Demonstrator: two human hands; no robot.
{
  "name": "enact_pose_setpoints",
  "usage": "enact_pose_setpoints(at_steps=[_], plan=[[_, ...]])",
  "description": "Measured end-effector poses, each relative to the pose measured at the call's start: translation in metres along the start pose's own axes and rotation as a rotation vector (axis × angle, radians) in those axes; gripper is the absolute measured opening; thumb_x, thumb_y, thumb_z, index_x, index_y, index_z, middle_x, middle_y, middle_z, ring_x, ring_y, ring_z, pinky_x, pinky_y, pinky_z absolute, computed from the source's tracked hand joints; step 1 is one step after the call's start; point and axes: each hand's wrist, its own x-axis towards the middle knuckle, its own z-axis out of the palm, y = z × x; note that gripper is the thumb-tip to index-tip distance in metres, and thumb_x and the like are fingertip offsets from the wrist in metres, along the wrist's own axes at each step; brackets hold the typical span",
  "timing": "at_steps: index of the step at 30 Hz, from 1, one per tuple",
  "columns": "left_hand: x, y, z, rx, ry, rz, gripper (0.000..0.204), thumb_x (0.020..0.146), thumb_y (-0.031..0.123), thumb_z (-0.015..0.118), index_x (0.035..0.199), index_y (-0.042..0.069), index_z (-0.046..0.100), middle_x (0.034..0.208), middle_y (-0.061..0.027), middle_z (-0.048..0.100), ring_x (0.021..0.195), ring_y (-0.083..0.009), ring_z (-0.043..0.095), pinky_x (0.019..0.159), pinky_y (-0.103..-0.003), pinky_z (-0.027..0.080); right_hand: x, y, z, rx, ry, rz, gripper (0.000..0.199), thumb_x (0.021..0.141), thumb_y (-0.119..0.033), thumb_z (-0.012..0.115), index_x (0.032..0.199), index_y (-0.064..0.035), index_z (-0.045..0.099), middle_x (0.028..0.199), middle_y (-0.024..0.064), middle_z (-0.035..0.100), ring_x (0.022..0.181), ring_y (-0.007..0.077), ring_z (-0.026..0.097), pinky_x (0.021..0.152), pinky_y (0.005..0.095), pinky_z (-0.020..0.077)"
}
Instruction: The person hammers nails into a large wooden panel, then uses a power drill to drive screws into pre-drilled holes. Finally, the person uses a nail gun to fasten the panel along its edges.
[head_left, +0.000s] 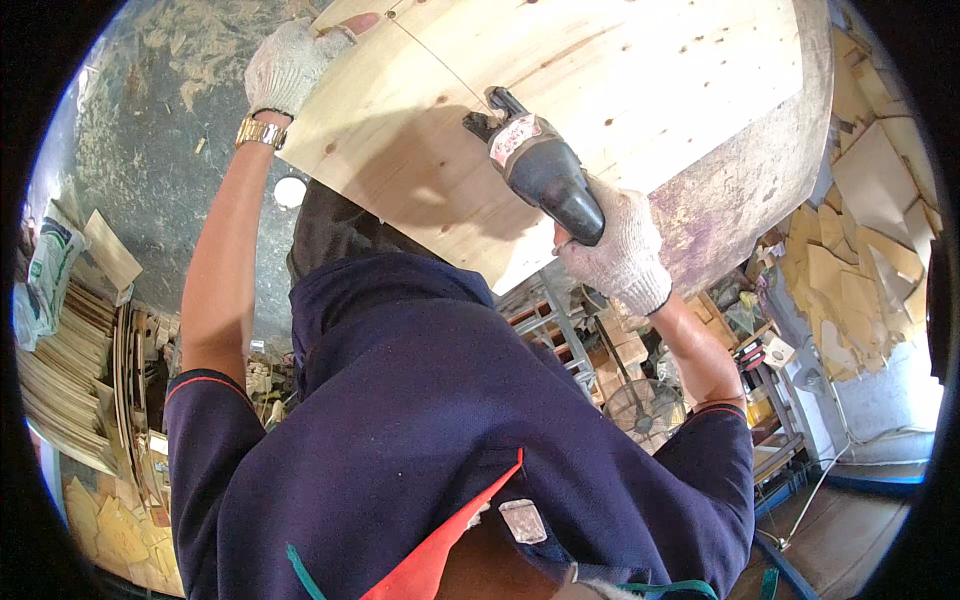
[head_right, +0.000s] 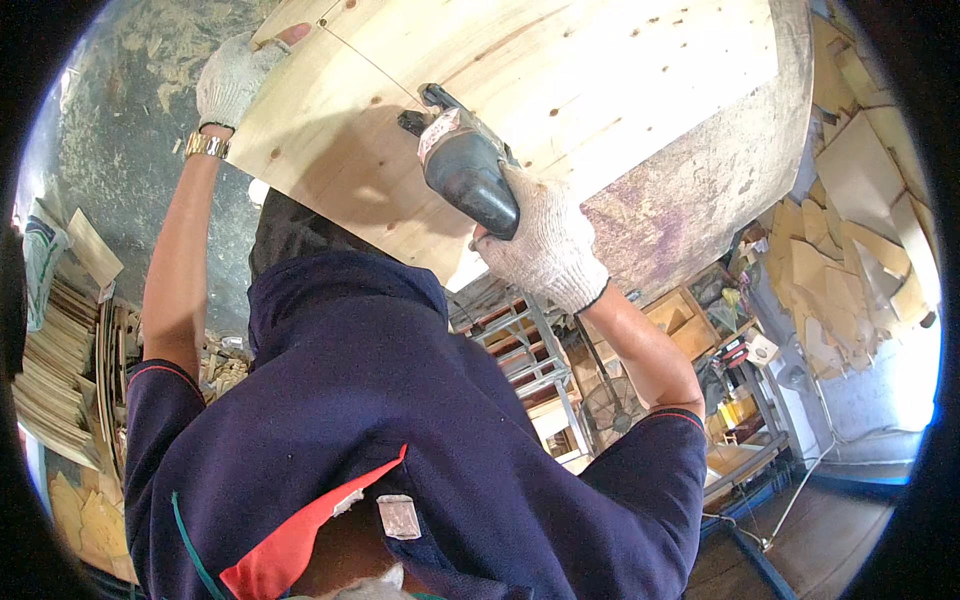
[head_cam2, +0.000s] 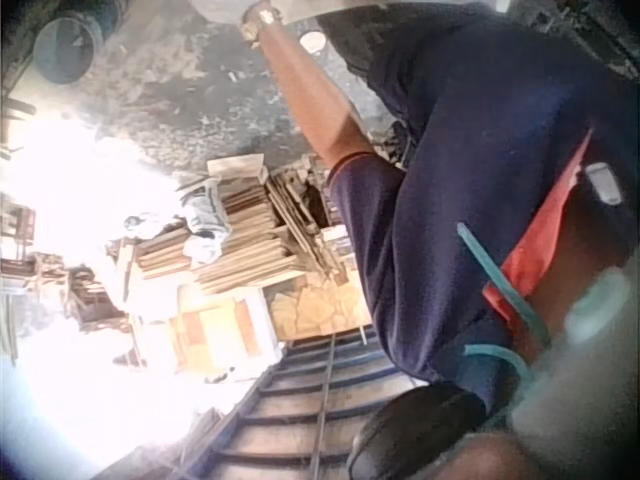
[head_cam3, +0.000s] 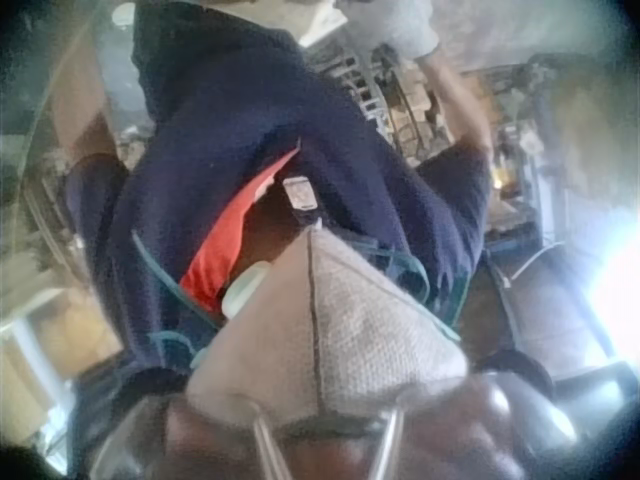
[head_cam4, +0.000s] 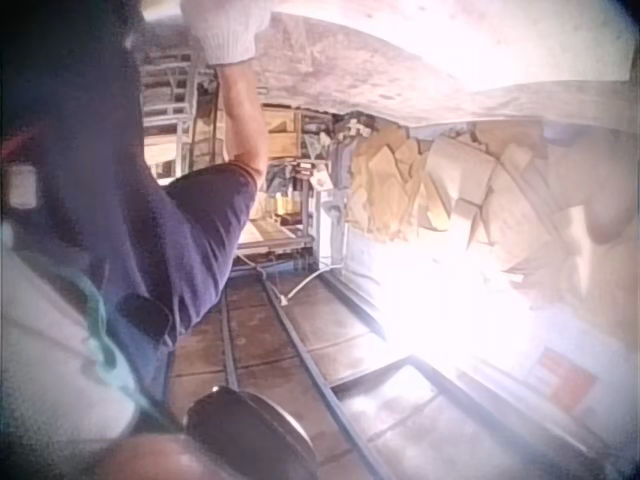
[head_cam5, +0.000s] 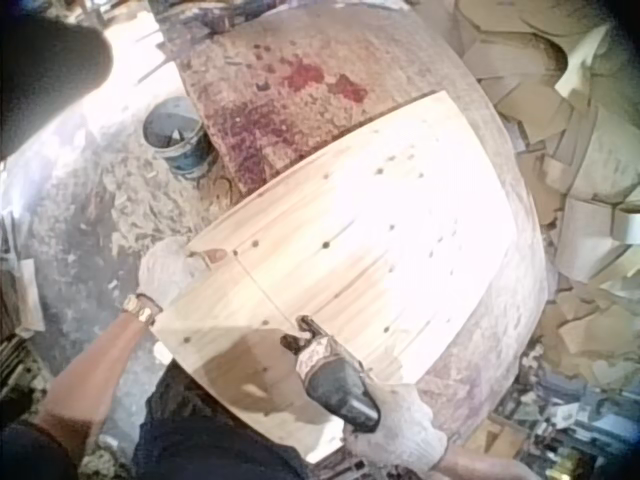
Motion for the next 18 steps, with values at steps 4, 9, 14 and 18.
enact_pose_setpoints(at_steps=[4, 9, 14, 18], plan=[[0.000, 0.009, -0.010, 0.019, -0.049, -0.058, 0.085, 0.080, 0.082, 0.062, 0.107, 0.003, 0.079, 0.098, -0.0238, 0.076, 0.091, -0.0395, 0.074, 0.078, -0.051, 0.057, 0.001, -0.002, 0.002, 0.014, 0.046, -0.034, 0.017, 0.076, -0.010, 0.070, 0.091, -0.0015, 0.070, 0.069, 0.0164, 0.071, 0.070, 0.0317, 0.077, 0.067, 0.0381, 0.0580], [0.000, 0.020, -0.018, -0.034, -0.133, -0.135, 0.087, 0.081, 0.083, 0.062, 0.107, 0.001, 0.078, 0.096, -0.0250, 0.075, 0.092, -0.0401, 0.073, 0.081, -0.051, 0.056, 0.003, -0.005, 0.000, 0.008, -0.029, 0.052, 0.017, 0.076, -0.011, 0.071, 0.091, -0.0038, 0.070, 0.071, 0.0138, 0.073, 0.071, 0.0297, 0.077, 0.068, 0.0375, 0.0587], [0.001, 0.024, -0.022, -0.069, -0.129, -0.151, 0.085, 0.082, 0.082, 0.063, 0.105, 0.001, 0.078, 0.094, -0.0238, 0.075, 0.090, -0.0392, 0.073, 0.079, -0.050, 0.055, 0.006, -0.007, -0.001, 0.022, -0.004, 0.019, 0.020, 0.074, -0.011, 0.071, 0.093, -0.0055, 0.070, 0.072, 0.0136, 0.072, 0.073, 0.0297, 0.077, 0.071, 0.0382, 0.0590], [0.002, 0.021, -0.020, -0.045, -0.132, -0.123, 0.086, 0.079, 0.084, 0.062, 0.105, 0.004, 0.079, 0.096, -0.0233, 0.076, 0.091, -0.0384, 0.074, 0.081, -0.049, 0.057, 0.006, -0.010, -0.003, 0.039, -0.027, 0.033, 0.021, 0.074, -0.011, 0.071, 0.094, -0.0044, 0.070, 0.073, 0.0146, 0.072, 0.074, 0.0306, 0.077, 0.070, 0.0384, 0.0590]])
